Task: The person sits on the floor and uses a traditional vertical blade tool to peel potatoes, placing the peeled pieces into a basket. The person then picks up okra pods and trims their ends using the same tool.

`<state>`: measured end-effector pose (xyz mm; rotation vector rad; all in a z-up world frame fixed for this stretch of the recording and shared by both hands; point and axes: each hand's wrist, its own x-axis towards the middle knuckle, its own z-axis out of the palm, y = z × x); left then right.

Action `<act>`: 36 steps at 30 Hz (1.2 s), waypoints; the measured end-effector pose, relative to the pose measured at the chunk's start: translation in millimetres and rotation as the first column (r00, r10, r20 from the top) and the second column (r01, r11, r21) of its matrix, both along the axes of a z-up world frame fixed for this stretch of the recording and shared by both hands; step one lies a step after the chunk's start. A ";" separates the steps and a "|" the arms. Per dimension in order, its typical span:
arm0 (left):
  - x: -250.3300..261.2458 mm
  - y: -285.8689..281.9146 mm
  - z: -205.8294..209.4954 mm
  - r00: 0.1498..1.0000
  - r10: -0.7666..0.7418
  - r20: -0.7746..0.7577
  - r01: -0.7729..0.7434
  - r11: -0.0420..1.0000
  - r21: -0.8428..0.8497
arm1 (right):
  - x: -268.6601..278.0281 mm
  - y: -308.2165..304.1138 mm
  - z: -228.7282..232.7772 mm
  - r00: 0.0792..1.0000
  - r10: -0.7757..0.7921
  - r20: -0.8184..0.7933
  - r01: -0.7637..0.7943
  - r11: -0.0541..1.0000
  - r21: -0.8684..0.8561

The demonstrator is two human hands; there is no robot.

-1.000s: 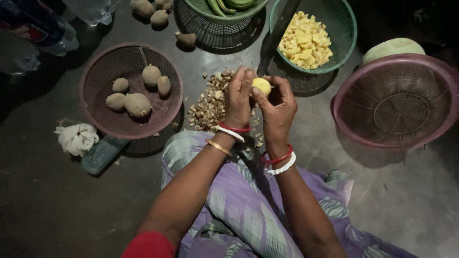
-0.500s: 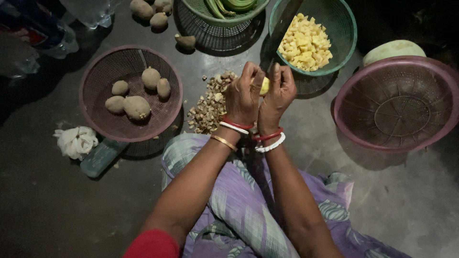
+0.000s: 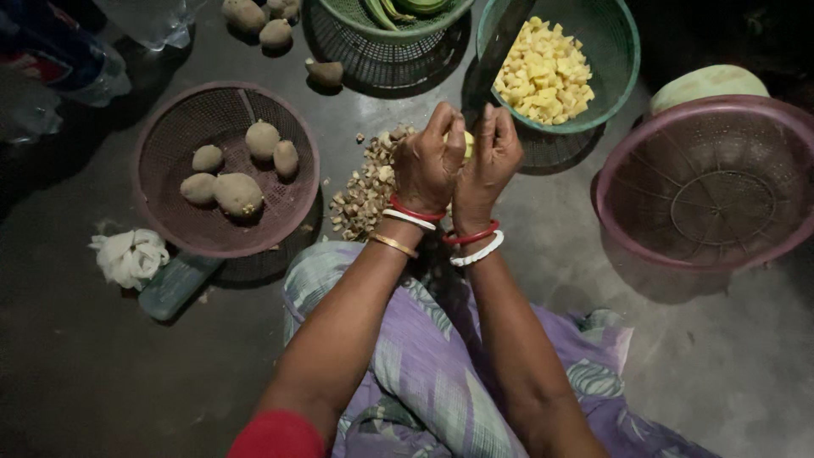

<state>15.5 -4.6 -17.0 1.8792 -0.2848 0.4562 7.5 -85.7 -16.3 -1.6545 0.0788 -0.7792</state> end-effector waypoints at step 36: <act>-18.1 2.3 13.3 0.998 -0.052 -0.037 0.044 0.984 -0.174 | -15.4 0.8 0.8 1.000 0.019 0.020 -0.022 0.989 0.147</act>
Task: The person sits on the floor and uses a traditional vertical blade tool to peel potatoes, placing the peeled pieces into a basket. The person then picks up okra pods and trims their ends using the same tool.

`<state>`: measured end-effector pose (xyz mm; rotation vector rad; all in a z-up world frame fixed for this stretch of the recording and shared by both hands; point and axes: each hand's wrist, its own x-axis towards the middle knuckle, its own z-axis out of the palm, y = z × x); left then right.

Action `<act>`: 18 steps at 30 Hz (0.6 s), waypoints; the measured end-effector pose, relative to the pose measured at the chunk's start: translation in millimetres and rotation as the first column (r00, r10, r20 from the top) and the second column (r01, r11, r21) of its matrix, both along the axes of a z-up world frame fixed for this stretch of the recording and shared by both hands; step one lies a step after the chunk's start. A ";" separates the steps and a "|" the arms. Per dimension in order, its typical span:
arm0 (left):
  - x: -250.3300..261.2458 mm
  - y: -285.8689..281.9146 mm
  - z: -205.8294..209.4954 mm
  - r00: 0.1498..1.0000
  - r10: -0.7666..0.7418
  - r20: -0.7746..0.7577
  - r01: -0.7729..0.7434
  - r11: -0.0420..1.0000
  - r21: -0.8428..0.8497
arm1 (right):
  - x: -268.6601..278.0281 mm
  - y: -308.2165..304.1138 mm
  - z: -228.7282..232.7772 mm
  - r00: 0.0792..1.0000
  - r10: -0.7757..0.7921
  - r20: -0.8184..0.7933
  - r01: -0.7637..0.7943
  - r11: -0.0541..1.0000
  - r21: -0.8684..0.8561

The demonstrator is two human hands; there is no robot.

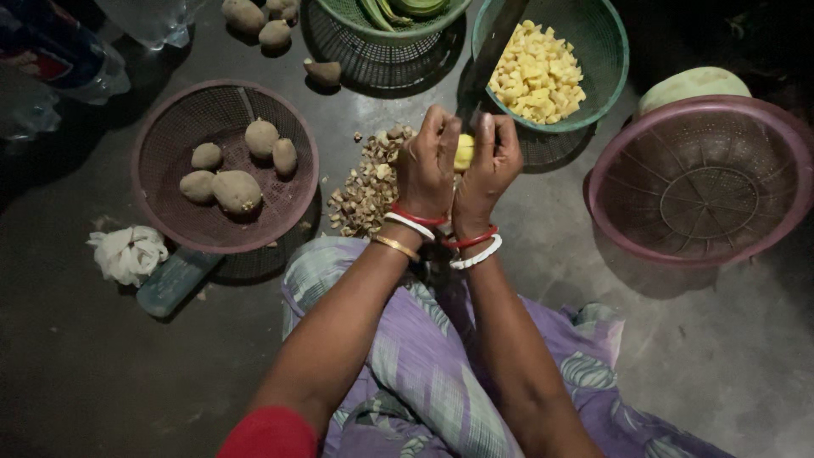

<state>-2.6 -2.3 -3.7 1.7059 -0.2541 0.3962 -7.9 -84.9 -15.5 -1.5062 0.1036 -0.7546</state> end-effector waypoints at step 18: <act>28.3 -5.8 -28.1 0.998 0.023 0.053 -0.032 0.984 0.178 | 15.8 -4.6 -10.2 1.000 0.005 -0.014 -0.007 0.989 -0.145</act>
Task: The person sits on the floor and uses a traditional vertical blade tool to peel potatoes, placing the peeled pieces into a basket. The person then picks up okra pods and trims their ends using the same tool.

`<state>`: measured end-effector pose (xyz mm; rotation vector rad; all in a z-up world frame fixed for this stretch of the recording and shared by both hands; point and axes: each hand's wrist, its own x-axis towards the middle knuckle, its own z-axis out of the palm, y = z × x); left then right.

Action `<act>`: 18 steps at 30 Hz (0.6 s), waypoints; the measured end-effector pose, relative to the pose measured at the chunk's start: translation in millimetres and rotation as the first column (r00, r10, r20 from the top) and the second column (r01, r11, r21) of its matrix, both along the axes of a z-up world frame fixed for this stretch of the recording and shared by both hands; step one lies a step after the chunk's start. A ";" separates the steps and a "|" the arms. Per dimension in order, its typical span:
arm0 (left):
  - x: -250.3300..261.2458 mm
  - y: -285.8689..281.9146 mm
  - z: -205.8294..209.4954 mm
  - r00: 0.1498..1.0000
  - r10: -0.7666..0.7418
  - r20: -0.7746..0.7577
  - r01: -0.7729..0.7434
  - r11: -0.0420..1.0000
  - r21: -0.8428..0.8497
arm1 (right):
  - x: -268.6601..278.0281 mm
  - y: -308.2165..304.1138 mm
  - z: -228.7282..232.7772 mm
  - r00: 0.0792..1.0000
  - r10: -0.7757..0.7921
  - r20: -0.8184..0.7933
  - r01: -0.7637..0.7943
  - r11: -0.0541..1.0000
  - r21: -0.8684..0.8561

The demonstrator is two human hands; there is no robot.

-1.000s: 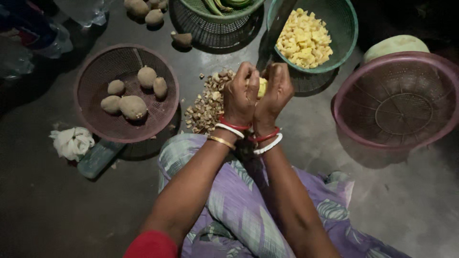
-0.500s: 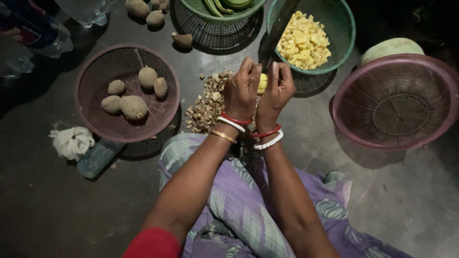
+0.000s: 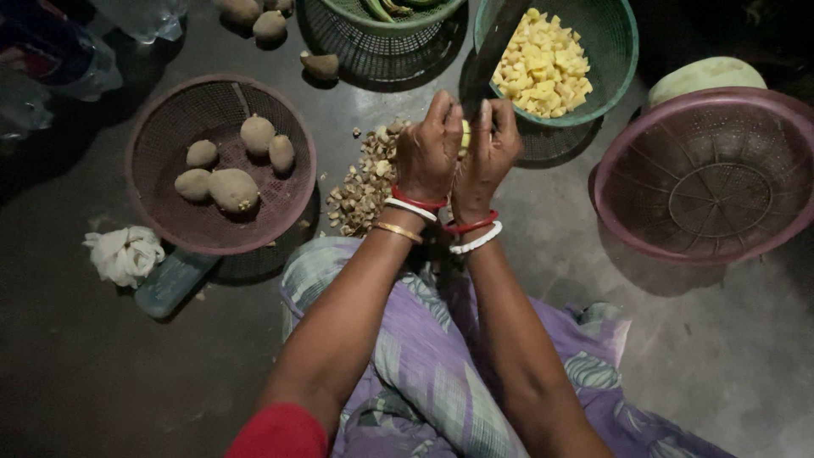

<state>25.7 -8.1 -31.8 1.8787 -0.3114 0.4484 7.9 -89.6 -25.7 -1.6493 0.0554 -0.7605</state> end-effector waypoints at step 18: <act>-32.3 -2.5 18.6 0.982 -0.031 -0.185 -0.012 0.974 -0.225 | -28.0 6.4 9.6 1.000 0.004 0.029 -0.005 0.999 0.034</act>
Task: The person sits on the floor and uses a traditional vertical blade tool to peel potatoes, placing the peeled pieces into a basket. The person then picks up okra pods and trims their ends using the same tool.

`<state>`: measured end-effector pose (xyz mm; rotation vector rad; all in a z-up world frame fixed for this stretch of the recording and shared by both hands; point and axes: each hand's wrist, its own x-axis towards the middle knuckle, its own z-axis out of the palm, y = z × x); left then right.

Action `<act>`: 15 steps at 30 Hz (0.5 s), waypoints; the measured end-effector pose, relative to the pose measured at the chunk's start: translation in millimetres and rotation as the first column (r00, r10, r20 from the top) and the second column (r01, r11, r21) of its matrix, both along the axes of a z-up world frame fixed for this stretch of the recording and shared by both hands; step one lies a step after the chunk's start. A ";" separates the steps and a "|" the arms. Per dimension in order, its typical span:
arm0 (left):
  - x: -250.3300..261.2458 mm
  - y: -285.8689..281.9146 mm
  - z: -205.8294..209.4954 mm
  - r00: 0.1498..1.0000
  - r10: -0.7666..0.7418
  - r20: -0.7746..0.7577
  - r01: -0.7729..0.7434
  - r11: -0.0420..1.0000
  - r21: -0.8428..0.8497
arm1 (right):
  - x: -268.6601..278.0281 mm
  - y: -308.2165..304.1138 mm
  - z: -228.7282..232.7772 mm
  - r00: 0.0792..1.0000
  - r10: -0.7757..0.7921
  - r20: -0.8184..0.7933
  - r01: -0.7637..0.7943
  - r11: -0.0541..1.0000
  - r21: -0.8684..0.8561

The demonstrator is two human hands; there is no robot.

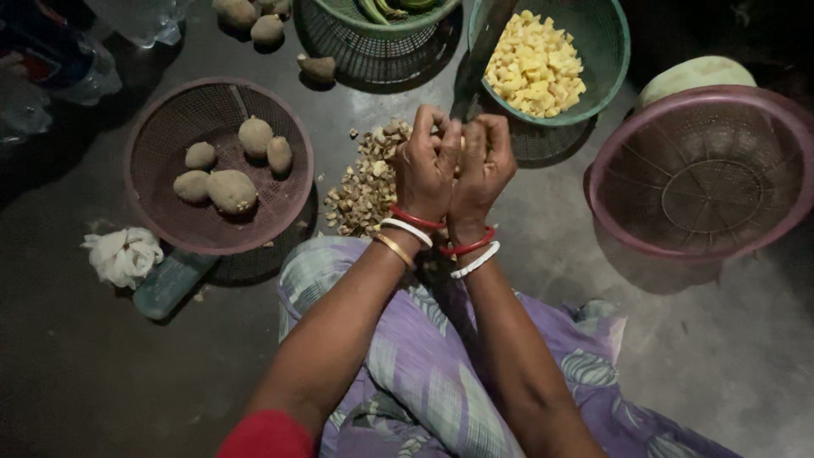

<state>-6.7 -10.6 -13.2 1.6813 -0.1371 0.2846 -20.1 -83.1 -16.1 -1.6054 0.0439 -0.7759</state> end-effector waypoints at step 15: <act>20.3 2.4 1.7 0.995 -0.024 0.099 0.010 0.991 0.135 | 21.1 -2.2 -9.1 0.999 -0.040 0.021 0.039 0.999 0.022</act>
